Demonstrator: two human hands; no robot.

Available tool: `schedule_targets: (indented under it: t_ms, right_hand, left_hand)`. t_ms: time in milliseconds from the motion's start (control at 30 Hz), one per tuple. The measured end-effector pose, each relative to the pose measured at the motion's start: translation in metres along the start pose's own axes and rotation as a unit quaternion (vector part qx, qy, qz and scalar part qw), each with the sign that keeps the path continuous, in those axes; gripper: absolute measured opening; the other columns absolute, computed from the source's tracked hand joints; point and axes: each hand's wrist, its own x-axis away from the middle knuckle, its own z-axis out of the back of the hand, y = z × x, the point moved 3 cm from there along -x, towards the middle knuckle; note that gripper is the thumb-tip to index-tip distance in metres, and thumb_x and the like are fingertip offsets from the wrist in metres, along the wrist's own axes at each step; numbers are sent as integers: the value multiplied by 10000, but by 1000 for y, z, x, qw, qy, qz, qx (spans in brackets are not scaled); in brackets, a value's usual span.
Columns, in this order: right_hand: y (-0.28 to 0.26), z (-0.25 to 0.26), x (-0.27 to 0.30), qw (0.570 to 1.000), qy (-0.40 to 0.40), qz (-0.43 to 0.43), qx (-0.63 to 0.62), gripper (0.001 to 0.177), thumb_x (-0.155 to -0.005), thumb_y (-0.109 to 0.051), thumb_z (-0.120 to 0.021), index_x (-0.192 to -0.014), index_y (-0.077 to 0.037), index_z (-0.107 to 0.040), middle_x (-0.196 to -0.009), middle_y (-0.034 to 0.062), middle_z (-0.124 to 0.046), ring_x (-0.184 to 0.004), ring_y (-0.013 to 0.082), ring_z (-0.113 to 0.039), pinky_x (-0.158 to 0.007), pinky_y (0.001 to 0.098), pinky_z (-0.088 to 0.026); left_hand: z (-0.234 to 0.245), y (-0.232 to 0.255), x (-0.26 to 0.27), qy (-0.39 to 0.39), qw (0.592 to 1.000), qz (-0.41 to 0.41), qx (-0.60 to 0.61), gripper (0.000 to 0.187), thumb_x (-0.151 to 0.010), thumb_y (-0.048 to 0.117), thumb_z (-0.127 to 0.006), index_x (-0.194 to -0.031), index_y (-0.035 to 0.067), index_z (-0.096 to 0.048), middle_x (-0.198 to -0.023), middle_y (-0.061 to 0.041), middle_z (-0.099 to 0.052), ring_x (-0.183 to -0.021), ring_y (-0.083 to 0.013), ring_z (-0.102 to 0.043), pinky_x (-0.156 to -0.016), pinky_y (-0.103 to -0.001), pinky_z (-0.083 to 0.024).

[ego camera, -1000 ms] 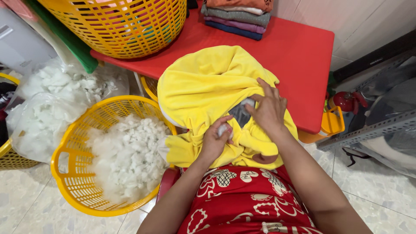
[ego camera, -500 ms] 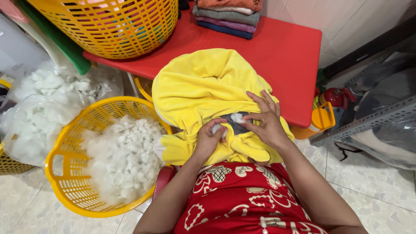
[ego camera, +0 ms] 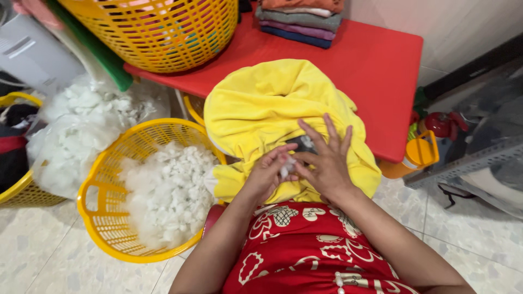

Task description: The person repeatedly takes handfuls of white cotton-like filling from a yellow basket and inserts it into a yellow fabric cushion cover resting on their lap. They push and distribute the filling inside the cover by hand throughout the clip.

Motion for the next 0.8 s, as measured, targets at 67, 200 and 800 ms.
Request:
schedule_targets:
  t_ms: [67,200,800]
  right_hand:
    - [-8,-9,-16,999,-21,16,-19,170,-787,-372,-816,-933,-287,-822,-1623,-9,-352,-1552,393,-80,-1172,717,84]
    - [-22,-23,-33,996,-9,62,-70,316,-812,-342,-791,-1120,-273,-779,-1625,56,-352,-1537,395,-163,-1205,694,-31]
    - [-11,-28,-31,976,-64,10,-207,341,-890,-71,-745,-1227,-120,-736,-1399,81,-634,-1284,252,-637,-1034,334,-520]
  left_hand:
    - [7,10,-1,-8,998,-40,-51,348,-1016,132,-595,-1353,44,-614,-1048,-74,-720,-894,-153,-702,-749,-286,-599]
    - [65,36,9,67,986,-122,-92,333,-966,39,-651,-1299,17,-655,-1056,-78,-737,-891,-150,-697,-759,-293,-595]
    - [411,-8,80,479,747,127,-444,709,-935,236,-759,-1562,214,-428,-1334,-312,-504,-1026,-449,-528,-796,-499,-475]
